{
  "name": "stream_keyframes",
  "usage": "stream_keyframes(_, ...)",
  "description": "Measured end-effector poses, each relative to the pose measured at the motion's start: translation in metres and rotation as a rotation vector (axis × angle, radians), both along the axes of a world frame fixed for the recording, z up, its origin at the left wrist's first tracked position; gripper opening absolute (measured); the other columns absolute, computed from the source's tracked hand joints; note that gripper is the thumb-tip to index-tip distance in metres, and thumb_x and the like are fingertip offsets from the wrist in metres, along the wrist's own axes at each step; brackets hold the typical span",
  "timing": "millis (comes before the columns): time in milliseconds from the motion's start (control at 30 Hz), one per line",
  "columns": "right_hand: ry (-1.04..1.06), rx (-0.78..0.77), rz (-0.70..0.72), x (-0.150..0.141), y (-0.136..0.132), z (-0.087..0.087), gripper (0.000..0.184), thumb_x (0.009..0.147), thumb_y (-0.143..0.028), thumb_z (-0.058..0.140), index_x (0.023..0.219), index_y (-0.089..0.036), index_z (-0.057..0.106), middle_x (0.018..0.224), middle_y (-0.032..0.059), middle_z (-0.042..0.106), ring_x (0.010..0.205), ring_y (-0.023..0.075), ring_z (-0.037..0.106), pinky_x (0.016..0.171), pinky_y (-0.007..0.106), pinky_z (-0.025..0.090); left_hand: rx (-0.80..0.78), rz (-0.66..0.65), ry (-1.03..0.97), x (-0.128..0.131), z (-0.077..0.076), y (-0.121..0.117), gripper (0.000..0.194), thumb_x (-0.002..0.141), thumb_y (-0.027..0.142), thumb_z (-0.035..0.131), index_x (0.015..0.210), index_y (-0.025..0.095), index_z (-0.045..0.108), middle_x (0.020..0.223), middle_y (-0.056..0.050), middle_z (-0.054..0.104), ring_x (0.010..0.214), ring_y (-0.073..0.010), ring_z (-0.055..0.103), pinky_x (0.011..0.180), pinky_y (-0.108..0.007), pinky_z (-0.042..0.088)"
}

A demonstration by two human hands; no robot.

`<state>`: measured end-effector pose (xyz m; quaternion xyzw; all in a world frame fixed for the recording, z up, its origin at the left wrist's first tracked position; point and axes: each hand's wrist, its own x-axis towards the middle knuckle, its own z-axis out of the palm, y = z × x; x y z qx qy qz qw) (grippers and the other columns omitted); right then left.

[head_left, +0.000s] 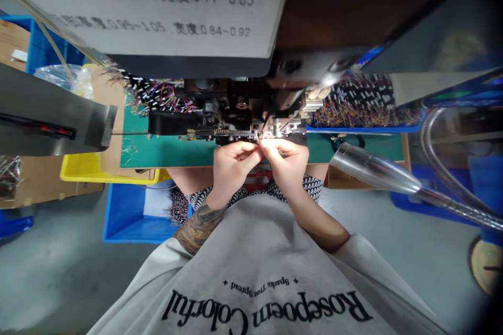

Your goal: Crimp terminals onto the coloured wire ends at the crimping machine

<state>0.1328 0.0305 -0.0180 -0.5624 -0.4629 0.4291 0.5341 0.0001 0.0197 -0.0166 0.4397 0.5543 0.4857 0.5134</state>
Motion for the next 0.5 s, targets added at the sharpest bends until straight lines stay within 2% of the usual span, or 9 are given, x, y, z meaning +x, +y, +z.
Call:
stream_keyframes(167,0.037,-0.008,-0.040,0.0012,0.0003,-0.0006,0.031,0.087,-0.036,0.076,0.061,-0.020,0.071,0.055,-0.0024,0.060,0.054,0.0111,0.049,0.054,0.027,0.043,0.013,-0.011,-0.020,0.0006,0.0019,-0.0008,0.012,0.079,0.029,0.090,0.082,0.020,0.083,0.081,-0.002,0.083,0.072,-0.0171,0.078,0.067,-0.026,0.064)
stream_keyframes(400,0.059,-0.031,-0.043,0.0002,0.0032,-0.0016,0.032,0.088,-0.040,0.077,0.062,-0.021,0.074,0.055,-0.0021,0.060,0.054,0.0117,0.050,0.052,0.027,0.045,0.028,-0.006,0.024,-0.0008,-0.0005,-0.0005,0.018,0.085,0.038,0.087,0.087,0.020,0.084,0.084,-0.004,0.084,0.076,-0.0189,0.080,0.069,-0.028,0.066)
stream_keyframes(500,0.042,-0.018,-0.037,0.0001,0.0027,-0.0013,0.026,0.086,-0.038,0.077,0.066,-0.022,0.077,0.060,-0.0008,0.067,0.057,0.0136,0.056,0.055,0.029,0.051,0.019,0.001,0.004,-0.0006,-0.0006,-0.0001,0.016,0.086,0.036,0.086,0.087,0.020,0.084,0.084,-0.003,0.084,0.077,-0.0192,0.080,0.070,-0.028,0.066)
